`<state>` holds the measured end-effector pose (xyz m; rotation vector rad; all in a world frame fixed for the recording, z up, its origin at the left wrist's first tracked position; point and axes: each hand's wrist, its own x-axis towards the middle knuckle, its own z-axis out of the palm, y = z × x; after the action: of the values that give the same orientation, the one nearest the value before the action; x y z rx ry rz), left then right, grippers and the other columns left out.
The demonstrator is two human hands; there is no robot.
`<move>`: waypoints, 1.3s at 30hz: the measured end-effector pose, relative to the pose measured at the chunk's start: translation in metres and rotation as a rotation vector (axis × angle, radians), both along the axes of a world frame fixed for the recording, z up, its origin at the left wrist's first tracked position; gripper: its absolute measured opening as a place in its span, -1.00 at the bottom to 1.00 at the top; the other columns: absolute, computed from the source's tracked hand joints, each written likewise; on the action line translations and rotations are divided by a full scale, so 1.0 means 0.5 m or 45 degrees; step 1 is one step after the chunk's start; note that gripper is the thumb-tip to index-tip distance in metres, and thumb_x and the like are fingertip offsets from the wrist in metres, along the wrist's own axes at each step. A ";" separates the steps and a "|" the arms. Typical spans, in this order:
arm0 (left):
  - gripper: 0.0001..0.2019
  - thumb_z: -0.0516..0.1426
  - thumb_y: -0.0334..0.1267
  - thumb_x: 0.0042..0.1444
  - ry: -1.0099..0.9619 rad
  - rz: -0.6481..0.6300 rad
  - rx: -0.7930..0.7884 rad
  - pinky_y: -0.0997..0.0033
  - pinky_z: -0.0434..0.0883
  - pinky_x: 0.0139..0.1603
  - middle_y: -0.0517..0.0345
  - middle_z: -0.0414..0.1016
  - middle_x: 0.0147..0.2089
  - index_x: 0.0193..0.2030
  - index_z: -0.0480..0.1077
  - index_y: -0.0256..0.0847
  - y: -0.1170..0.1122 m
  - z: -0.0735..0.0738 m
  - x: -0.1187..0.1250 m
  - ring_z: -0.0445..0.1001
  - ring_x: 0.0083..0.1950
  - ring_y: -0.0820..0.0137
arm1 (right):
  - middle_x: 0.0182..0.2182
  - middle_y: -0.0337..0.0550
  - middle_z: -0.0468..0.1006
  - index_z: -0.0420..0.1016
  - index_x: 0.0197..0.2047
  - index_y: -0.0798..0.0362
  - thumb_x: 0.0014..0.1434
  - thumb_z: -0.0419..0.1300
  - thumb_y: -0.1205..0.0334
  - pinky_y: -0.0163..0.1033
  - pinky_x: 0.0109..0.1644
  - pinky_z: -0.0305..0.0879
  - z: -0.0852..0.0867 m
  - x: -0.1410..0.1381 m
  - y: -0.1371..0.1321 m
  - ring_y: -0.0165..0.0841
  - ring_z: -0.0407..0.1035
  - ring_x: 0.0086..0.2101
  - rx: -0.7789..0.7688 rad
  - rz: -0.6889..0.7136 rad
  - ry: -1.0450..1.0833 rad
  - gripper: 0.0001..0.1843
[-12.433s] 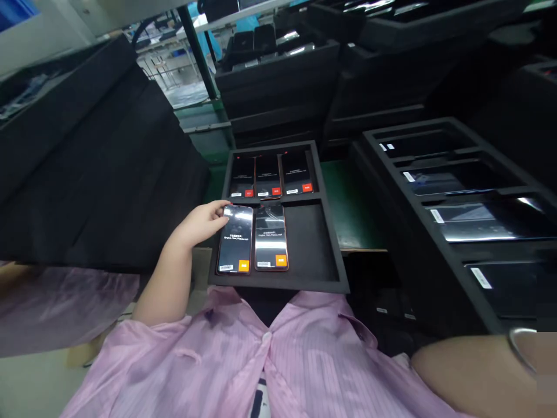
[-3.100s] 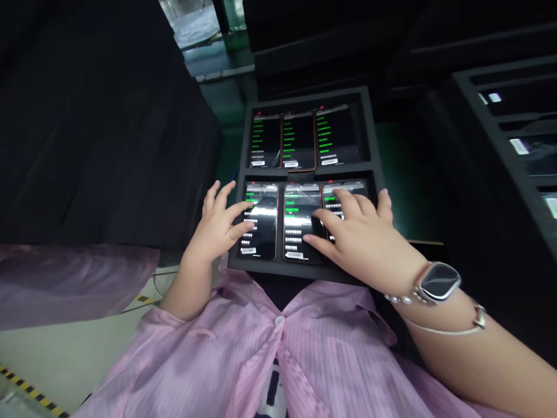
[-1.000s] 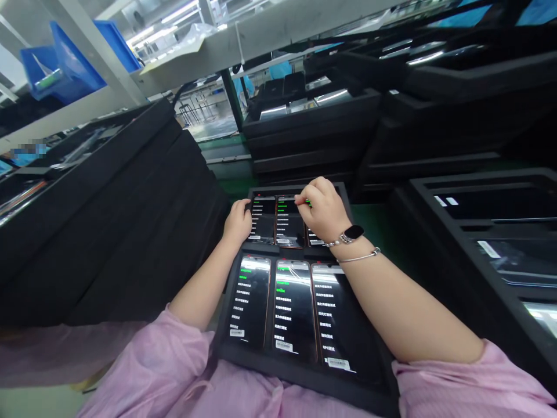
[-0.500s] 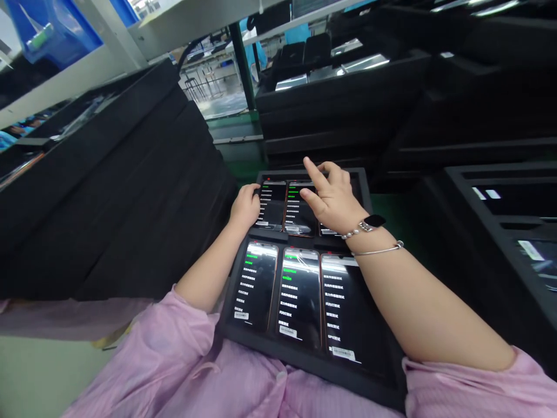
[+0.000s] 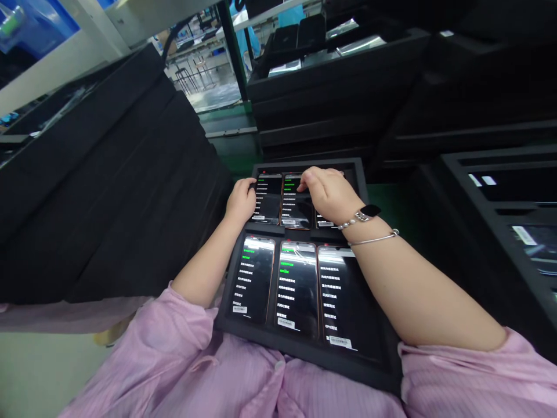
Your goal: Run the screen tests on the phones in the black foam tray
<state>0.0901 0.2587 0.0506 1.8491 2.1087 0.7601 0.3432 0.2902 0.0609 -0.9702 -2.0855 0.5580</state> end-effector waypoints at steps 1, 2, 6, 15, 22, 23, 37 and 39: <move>-0.61 -0.02 -0.47 0.34 0.000 -0.002 -0.002 0.39 0.32 0.39 0.01 0.42 0.30 0.21 0.45 -0.21 0.000 0.000 0.000 0.40 0.35 0.27 | -0.26 -0.09 0.64 0.48 -0.28 -0.04 0.50 -0.28 -0.21 0.06 0.09 0.31 0.003 -0.001 -0.001 -0.14 0.52 -0.18 -0.024 -0.003 -0.022 -0.34; -0.61 -0.02 -0.47 0.34 -0.001 -0.004 -0.003 0.40 0.31 0.40 0.02 0.42 0.30 0.20 0.45 -0.21 0.000 -0.001 0.000 0.40 0.34 0.28 | -0.25 -0.08 0.64 0.49 -0.29 -0.04 0.50 -0.26 -0.21 0.05 0.07 0.32 0.004 -0.001 -0.002 -0.13 0.51 -0.18 -0.041 -0.009 -0.046 -0.35; -0.62 -0.03 -0.46 0.35 -0.002 -0.004 -0.001 0.43 0.30 0.41 0.03 0.42 0.29 0.20 0.46 -0.21 0.000 -0.002 0.001 0.40 0.34 0.29 | -0.21 -0.07 0.64 0.54 -0.29 -0.04 0.49 -0.27 -0.20 0.04 0.06 0.33 0.004 -0.003 -0.004 -0.10 0.51 -0.15 -0.076 -0.048 -0.117 -0.32; -0.64 -0.01 -0.43 0.35 -0.012 -0.003 -0.007 0.43 0.32 0.38 0.05 0.43 0.27 0.17 0.49 -0.18 -0.005 0.002 0.003 0.43 0.30 0.29 | -0.19 -0.06 0.65 0.59 -0.30 -0.02 0.47 -0.26 -0.25 0.04 0.00 0.33 -0.005 -0.002 0.000 -0.09 0.51 -0.15 -0.122 -0.071 -0.140 -0.27; -0.62 -0.02 -0.43 0.35 -0.019 -0.018 -0.033 0.45 0.35 0.34 0.07 0.42 0.26 0.15 0.53 -0.16 -0.003 0.000 0.002 0.45 0.27 0.31 | -0.24 -0.07 0.64 0.56 -0.31 -0.03 0.47 -0.22 -0.19 0.05 -0.03 0.34 0.001 -0.002 -0.002 -0.08 0.51 -0.16 -0.159 -0.050 -0.142 -0.34; -0.62 -0.02 -0.43 0.36 -0.021 -0.019 -0.034 0.45 0.36 0.33 0.07 0.42 0.26 0.16 0.53 -0.16 -0.002 -0.001 0.002 0.46 0.26 0.30 | -0.23 -0.08 0.64 0.56 -0.31 -0.03 0.47 -0.21 -0.18 0.05 -0.03 0.34 0.001 -0.001 -0.002 -0.08 0.51 -0.15 -0.158 -0.051 -0.143 -0.35; -0.60 -0.02 -0.40 0.35 -0.013 -0.006 -0.077 0.36 0.34 0.38 0.05 0.36 0.32 0.15 0.56 -0.11 0.007 -0.010 0.001 0.42 0.32 0.24 | -0.24 -0.09 0.66 0.57 -0.32 -0.04 0.47 -0.15 -0.22 0.09 -0.02 0.38 -0.017 0.004 0.005 -0.05 0.52 -0.14 -0.227 -0.089 -0.117 -0.37; -0.59 -0.02 -0.41 0.34 -0.020 -0.006 -0.080 0.35 0.33 0.40 0.04 0.37 0.32 0.16 0.55 -0.12 0.008 -0.009 0.001 0.42 0.33 0.24 | -0.24 -0.09 0.66 0.55 -0.31 -0.04 0.49 -0.15 -0.22 0.04 -0.03 0.38 -0.010 0.018 -0.005 -0.09 0.52 -0.15 -0.149 -0.222 0.035 -0.38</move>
<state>0.0904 0.2627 0.0459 1.8098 2.0929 0.6970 0.3520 0.2879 0.0561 -1.1917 -1.9378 0.6040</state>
